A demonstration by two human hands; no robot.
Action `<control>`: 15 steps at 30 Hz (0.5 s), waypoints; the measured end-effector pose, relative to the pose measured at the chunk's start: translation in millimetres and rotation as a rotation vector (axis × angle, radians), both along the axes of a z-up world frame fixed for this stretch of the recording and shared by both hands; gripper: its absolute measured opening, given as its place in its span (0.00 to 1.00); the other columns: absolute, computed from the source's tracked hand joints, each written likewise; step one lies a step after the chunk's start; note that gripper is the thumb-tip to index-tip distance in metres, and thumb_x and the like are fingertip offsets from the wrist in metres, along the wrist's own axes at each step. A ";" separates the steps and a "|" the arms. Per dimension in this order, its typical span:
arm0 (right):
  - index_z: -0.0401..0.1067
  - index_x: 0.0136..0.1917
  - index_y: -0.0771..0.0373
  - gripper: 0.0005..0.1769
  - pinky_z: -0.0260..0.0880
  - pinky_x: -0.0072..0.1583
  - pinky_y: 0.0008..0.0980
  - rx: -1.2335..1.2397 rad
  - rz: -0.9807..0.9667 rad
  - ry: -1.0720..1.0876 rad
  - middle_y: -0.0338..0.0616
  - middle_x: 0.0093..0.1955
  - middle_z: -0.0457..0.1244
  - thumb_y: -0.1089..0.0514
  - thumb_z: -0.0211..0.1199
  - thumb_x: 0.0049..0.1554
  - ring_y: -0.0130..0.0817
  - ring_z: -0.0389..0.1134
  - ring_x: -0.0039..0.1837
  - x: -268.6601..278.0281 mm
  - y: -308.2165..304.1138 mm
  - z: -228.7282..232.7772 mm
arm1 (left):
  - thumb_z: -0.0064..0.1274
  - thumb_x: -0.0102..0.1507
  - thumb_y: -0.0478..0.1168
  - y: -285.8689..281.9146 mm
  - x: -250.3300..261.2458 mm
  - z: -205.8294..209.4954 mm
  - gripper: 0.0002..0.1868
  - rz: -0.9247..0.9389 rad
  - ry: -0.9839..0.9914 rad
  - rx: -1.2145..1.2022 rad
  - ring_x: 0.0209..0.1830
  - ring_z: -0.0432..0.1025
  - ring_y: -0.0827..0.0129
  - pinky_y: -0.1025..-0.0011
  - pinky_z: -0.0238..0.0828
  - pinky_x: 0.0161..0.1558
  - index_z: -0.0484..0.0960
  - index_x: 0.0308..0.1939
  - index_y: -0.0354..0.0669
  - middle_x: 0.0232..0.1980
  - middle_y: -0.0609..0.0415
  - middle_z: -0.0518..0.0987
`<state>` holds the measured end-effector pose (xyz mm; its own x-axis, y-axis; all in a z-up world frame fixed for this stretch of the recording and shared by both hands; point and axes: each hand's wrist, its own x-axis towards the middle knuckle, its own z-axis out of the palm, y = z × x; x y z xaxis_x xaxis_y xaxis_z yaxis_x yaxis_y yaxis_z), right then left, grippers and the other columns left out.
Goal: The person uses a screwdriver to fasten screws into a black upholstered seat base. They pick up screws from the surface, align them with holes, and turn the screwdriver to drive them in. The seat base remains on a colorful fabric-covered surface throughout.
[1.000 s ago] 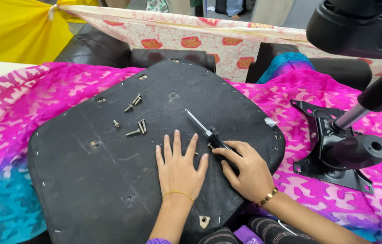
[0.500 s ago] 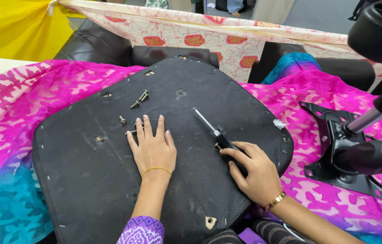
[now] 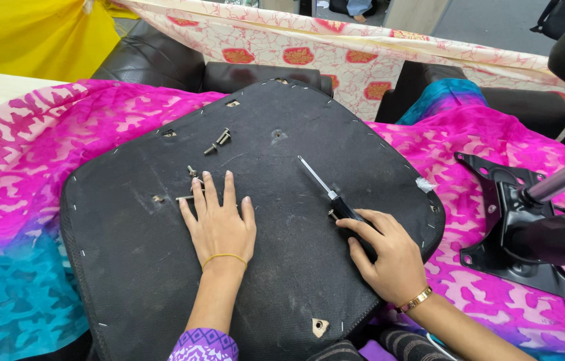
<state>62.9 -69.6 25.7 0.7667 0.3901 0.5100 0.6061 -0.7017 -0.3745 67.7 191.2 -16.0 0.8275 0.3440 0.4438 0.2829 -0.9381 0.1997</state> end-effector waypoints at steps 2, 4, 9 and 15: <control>0.79 0.54 0.52 0.16 0.71 0.57 0.39 0.001 -0.020 0.001 0.42 0.58 0.68 0.59 0.64 0.51 0.41 0.70 0.59 0.2 -0.6 -0.8 | 0.39 0.65 0.58 -2.5 1.3 3.2 0.34 -0.059 -0.034 0.011 0.78 0.49 0.50 0.45 0.35 0.73 0.66 0.73 0.49 0.76 0.40 0.60; 0.79 0.54 0.52 0.16 0.72 0.56 0.38 -0.006 -0.037 0.015 0.42 0.58 0.69 0.58 0.64 0.51 0.41 0.70 0.59 0.1 -0.6 -1.7 | 0.40 0.65 0.59 -12.9 2.4 3.7 0.35 -0.163 -0.011 0.033 0.79 0.48 0.51 0.45 0.34 0.74 0.66 0.73 0.49 0.77 0.41 0.59; 0.78 0.55 0.52 0.17 0.71 0.57 0.39 -0.010 -0.021 -0.012 0.43 0.58 0.69 0.59 0.64 0.51 0.42 0.70 0.60 0.9 -1.9 -2.3 | 0.38 0.66 0.60 -53.9 21.8 -1.1 0.36 -0.424 0.082 -0.009 0.80 0.46 0.57 0.46 0.32 0.76 0.63 0.74 0.49 0.79 0.46 0.56; 0.78 0.55 0.53 0.17 0.71 0.58 0.40 -0.011 -0.018 -0.007 0.44 0.58 0.69 0.59 0.64 0.51 0.42 0.70 0.60 0.4 -2.1 -2.4 | 0.34 0.67 0.64 -47.4 63.5 -5.9 0.38 -0.485 0.149 0.003 0.81 0.44 0.58 0.50 0.32 0.75 0.58 0.76 0.50 0.81 0.48 0.53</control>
<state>63.3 -71.7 23.3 0.7700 0.3823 0.5108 0.5962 -0.7164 -0.3625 131.2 143.7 -21.9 0.9460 -0.0967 0.3095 -0.1605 -0.9690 0.1880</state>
